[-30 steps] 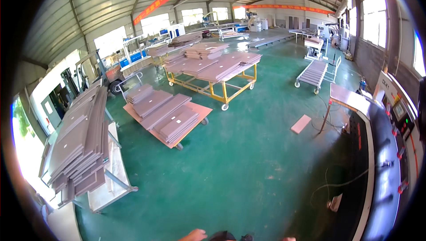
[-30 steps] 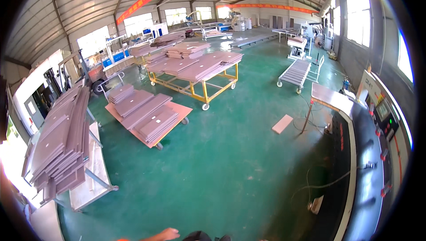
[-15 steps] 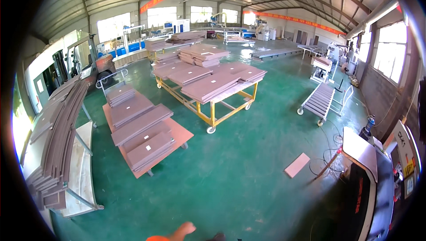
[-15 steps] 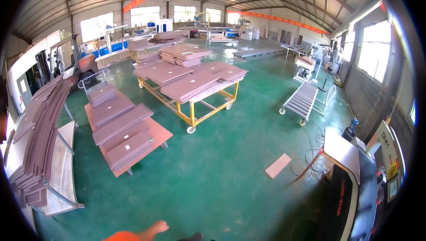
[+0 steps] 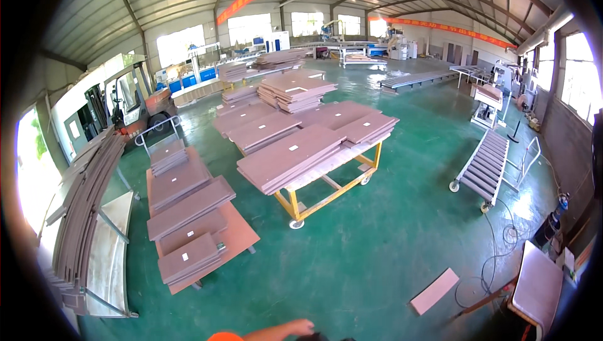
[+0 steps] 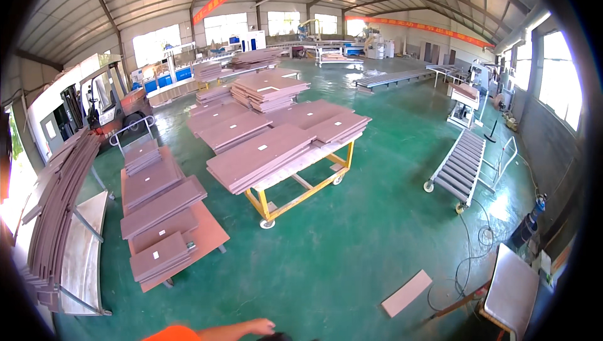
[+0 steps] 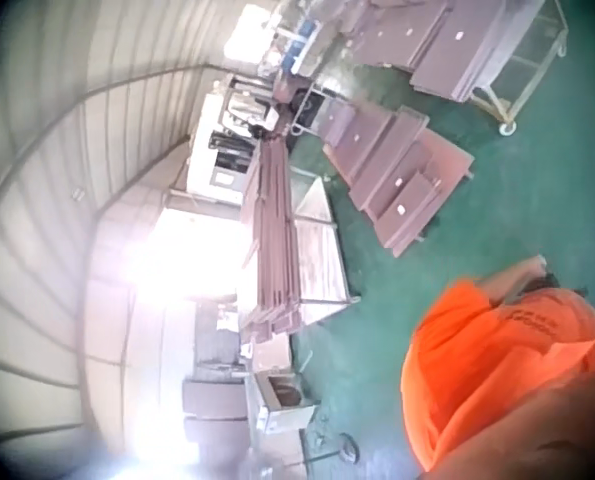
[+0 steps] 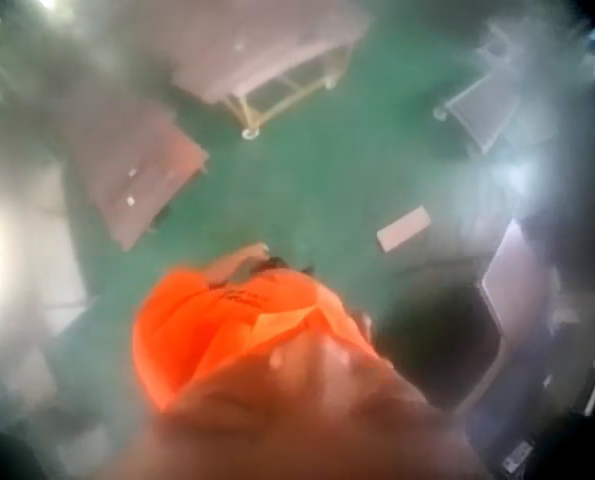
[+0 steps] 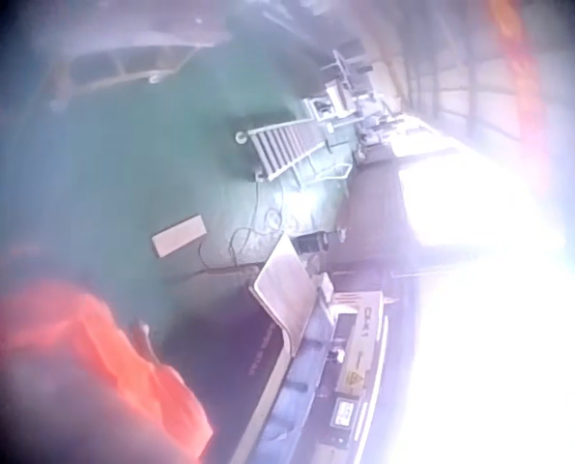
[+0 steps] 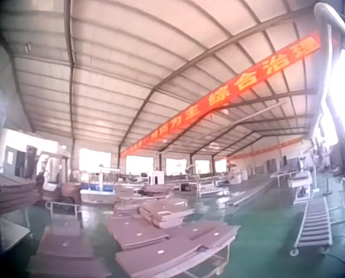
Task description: The person moves wooden panels from a stack to a woodworking machine, cleans the panels using an air spray gun, and manipulates the panels on the machine bed while operating controls.
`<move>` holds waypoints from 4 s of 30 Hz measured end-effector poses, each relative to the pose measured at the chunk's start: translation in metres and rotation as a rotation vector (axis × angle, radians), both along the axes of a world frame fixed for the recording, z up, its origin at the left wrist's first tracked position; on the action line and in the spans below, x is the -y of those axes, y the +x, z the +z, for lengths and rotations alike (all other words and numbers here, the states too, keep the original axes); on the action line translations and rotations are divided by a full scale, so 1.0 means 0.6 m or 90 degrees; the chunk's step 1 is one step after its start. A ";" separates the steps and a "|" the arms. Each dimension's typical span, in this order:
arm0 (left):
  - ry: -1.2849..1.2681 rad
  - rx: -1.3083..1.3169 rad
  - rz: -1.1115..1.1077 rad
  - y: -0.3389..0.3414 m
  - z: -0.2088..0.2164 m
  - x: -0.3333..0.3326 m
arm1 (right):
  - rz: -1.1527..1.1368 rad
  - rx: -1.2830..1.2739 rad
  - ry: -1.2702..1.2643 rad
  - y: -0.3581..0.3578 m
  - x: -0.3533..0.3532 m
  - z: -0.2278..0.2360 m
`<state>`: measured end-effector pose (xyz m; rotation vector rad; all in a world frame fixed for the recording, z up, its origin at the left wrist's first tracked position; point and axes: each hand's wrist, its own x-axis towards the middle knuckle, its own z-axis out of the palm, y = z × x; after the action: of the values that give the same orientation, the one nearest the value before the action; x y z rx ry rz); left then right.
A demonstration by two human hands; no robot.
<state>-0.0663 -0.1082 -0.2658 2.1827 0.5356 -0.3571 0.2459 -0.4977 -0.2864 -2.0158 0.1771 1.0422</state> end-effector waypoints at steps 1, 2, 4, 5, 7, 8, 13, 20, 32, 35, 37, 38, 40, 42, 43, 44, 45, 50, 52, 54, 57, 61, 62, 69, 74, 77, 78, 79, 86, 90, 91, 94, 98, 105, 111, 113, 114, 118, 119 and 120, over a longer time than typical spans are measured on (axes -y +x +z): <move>-0.011 -0.145 0.018 0.023 0.032 -0.019 | 0.041 0.056 -0.003 0.092 -0.041 0.004; -0.004 -0.158 0.040 0.023 0.028 -0.034 | 0.196 0.202 -0.037 0.188 -0.088 0.004; -0.002 -0.206 0.090 0.029 0.005 -0.085 | 0.312 0.391 -0.010 0.375 -0.208 0.011; -0.006 -0.239 0.103 0.048 -0.022 -0.130 | 0.163 0.241 0.165 0.486 -0.265 0.004; -0.015 -0.298 0.120 0.106 -0.084 -0.226 | -0.166 -0.057 0.485 0.698 -0.372 0.000; -0.020 -0.342 0.142 0.112 -0.112 -0.268 | -0.124 0.036 0.424 0.737 -0.449 0.010; -0.081 -0.400 0.262 0.403 -0.208 -0.523 | -0.095 0.143 0.275 0.797 -0.618 -0.003; 0.045 0.109 0.327 1.018 0.091 -0.924 | -0.033 -0.032 -0.014 0.897 -0.845 0.038; 0.035 0.128 0.546 1.338 0.147 -1.206 | 0.142 0.081 0.067 1.646 -1.570 0.047; 0.061 0.102 0.685 1.361 0.140 -1.275 | 0.203 0.135 0.159 1.774 -1.872 0.107; 0.077 0.089 0.739 1.400 0.128 -1.337 | 0.293 0.190 0.204 1.808 -2.051 0.143; 0.073 0.088 0.759 1.424 0.127 -1.365 | 0.327 0.187 0.214 1.801 -2.121 0.160; 0.122 0.114 0.771 1.484 0.145 -1.450 | 0.482 0.327 0.246 1.792 -2.245 0.165; 0.116 0.168 0.793 1.547 0.143 -1.529 | 0.740 0.605 0.248 1.802 -2.351 0.154; 0.121 0.188 0.812 1.571 0.145 -1.568 | 0.804 0.608 0.184 1.800 -2.406 0.163; 0.134 0.172 0.806 1.601 0.148 -1.610 | 0.867 0.612 0.117 1.801 -2.472 0.176; 0.148 0.145 0.793 1.624 0.151 -1.645 | 0.923 0.602 0.050 1.787 -2.526 0.188; 0.374 0.181 0.735 1.686 0.154 -1.804 | 0.955 0.638 0.111 1.709 -2.826 0.325; 0.443 0.102 0.742 1.707 0.152 -1.857 | 0.981 0.732 0.142 1.668 -2.963 0.363; 0.529 0.063 0.744 1.710 0.182 -1.934 | 1.020 0.778 0.134 1.634 -3.128 0.396; 0.538 0.000 0.734 1.722 0.215 -1.960 | 1.023 0.832 0.180 1.568 -3.317 0.402; 0.353 -0.085 0.741 1.738 0.123 -1.951 | 1.018 0.993 0.262 1.480 -3.516 0.426; 0.368 -0.091 0.745 1.740 0.104 -1.943 | 0.997 0.983 0.278 1.466 -3.564 0.415; 0.433 -0.019 0.793 1.740 0.059 -1.958 | 0.966 1.121 0.209 1.436 -3.755 0.396; 0.412 -0.073 0.790 1.741 0.056 -1.961 | 0.906 1.173 0.155 1.423 -3.838 0.363; 0.421 -0.042 0.798 1.739 0.069 -1.966 | 0.927 1.191 0.167 1.412 -3.849 0.357; 0.427 -0.022 0.814 1.742 0.071 -1.966 | 0.938 1.200 0.185 1.410 -3.837 0.362; 0.448 -0.013 0.808 1.742 0.064 -1.963 | 0.950 1.215 0.191 1.411 -3.828 0.367; 0.429 0.019 0.801 1.735 0.038 -1.952 | 1.198 1.357 0.275 1.447 -3.598 0.415; 0.474 -0.066 0.995 1.763 0.059 -2.019 | 1.473 1.343 0.558 1.493 -3.408 0.456; 0.328 0.107 1.106 1.780 0.118 -2.083 | 1.556 1.211 0.692 1.513 -3.366 0.457; -0.282 0.911 1.347 1.817 0.259 -2.247 | 1.532 1.221 0.823 1.556 -3.192 0.459; -0.476 0.998 1.560 1.764 0.299 -2.210 | 1.452 0.556 0.948 1.578 -3.074 0.529; -0.346 0.800 1.840 1.660 0.378 -1.888 | 0.375 0.097 0.560 1.777 -3.243 0.363; -0.002 0.662 1.884 1.635 0.394 -1.575 | 0.272 -0.443 0.452 1.770 -3.091 0.398; 0.246 0.665 1.858 1.692 0.483 -1.542 | 0.263 -0.389 0.424 1.754 -3.024 0.353; 0.378 0.678 1.831 1.712 0.517 -1.512 | 0.262 -0.401 0.424 1.728 -2.993 0.378; 0.533 0.608 1.882 1.692 0.557 -1.310 | 0.299 -0.463 0.375 1.651 -2.844 0.441; 0.416 0.539 1.948 1.672 0.565 -1.238 | 0.318 -0.484 0.352 1.633 -2.815 0.435; 0.295 0.482 2.006 1.672 0.586 -1.183 | 0.332 -0.477 0.373 1.607 -2.784 0.430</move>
<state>0.9369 0.6016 0.0855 0.5473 -2.3964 -2.0691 1.2098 1.1727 -0.0285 -1.0885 -0.2598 1.8910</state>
